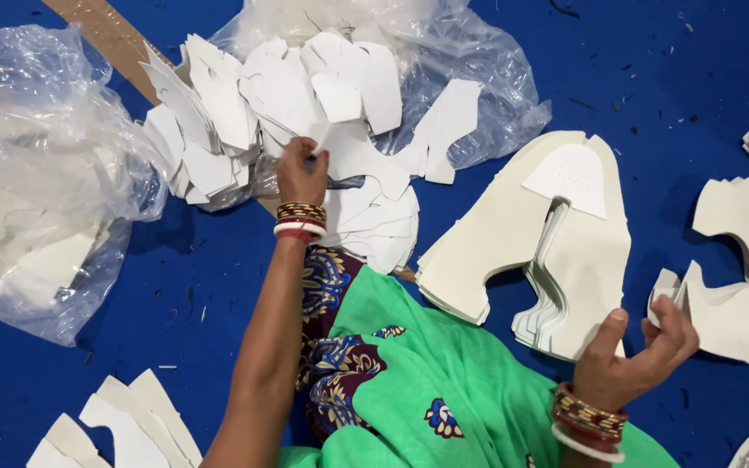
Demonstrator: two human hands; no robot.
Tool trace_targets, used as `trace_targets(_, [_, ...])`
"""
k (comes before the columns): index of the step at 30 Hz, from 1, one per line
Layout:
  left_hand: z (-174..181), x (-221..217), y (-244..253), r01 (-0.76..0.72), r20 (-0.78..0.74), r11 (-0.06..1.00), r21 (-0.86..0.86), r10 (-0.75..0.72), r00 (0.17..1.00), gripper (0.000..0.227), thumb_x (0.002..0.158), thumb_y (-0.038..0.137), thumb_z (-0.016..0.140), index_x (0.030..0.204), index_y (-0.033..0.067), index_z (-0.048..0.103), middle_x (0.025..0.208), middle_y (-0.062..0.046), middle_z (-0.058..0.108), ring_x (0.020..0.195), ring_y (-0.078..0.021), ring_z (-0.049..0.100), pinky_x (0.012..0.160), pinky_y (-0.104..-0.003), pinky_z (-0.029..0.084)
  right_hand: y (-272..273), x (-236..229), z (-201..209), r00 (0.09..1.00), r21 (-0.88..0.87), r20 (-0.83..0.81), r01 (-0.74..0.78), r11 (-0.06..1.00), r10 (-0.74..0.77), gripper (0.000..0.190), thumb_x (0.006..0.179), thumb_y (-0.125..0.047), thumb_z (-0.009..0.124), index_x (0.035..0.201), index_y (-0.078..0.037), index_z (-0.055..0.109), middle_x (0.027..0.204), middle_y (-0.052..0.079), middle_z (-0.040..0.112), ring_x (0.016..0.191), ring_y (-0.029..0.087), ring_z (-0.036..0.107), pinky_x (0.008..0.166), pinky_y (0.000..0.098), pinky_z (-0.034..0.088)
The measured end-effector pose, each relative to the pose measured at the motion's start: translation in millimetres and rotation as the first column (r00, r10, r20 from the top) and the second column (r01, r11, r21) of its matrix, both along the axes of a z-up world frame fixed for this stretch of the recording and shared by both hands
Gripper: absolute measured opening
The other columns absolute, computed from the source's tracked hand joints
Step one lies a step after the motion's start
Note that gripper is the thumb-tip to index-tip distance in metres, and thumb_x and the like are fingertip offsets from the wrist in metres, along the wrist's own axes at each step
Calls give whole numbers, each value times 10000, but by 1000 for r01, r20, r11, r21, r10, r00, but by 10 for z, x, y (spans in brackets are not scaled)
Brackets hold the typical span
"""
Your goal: The person sorts and stacks white shoe upper components on a floor workspace.
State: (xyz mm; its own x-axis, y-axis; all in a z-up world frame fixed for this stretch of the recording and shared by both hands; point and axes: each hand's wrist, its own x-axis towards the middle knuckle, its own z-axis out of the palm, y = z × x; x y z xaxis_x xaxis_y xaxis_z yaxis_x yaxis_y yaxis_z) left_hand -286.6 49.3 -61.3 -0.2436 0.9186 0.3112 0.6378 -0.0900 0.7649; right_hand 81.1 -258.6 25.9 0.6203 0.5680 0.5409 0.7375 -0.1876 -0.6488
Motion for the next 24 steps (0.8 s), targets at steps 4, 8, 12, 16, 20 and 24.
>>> trace_targets(4, [788,222,-263,236,219,970,58,-243,945,178,931,79,744,1041,29,613,911,-88,735,800,-157,719,677,-300,572,100,-429,222,980,60,-101,-167,984,172,208,1040,-7,618,1248,-10,627,1207,116,612,1052,219,623,895,309,528])
trace_targets(8, [1654,483,-655,371,326,922,113,-387,863,195,947,51,715,1095,16,592,963,-65,727,811,-104,723,638,-239,585,358,-1083,594,862,59,-152,-481,875,484,293,927,-7,729,1204,-52,648,1213,109,657,1139,259,663,995,363,548])
trace_targets(12, [1982,678,-1064,525,374,844,110,-524,765,284,930,36,740,1181,12,611,1043,-52,712,850,-102,690,679,-235,587,719,-1451,1103,759,60,-211,-619,783,616,591,817,-89,840,1344,-44,578,1344,163,584,1211,317,615,943,367,544])
trace_targets(16, [2026,733,-1247,817,584,569,99,-698,415,408,877,12,796,1251,-10,634,1122,-50,700,923,-116,682,792,-263,592,723,-1466,1154,758,126,-170,-617,777,630,591,845,-74,833,1372,-56,566,1357,155,594,1240,298,636,984,356,565])
trace_targets(20, [1988,749,-1282,900,738,428,86,-634,231,423,877,20,803,1270,-31,656,1115,-76,716,953,-138,730,866,-288,617,605,-1409,1062,615,238,-452,-614,752,646,515,900,-5,780,1379,-42,594,1327,112,644,1179,200,692,904,293,616])
trace_targets(24, [1803,756,-1237,899,765,435,43,-594,251,370,925,43,779,1272,-47,686,1128,-98,743,1010,-148,739,926,-302,632,554,-1376,910,453,330,-618,-592,736,642,514,889,27,773,1376,-6,610,1326,109,658,1150,170,689,876,284,609])
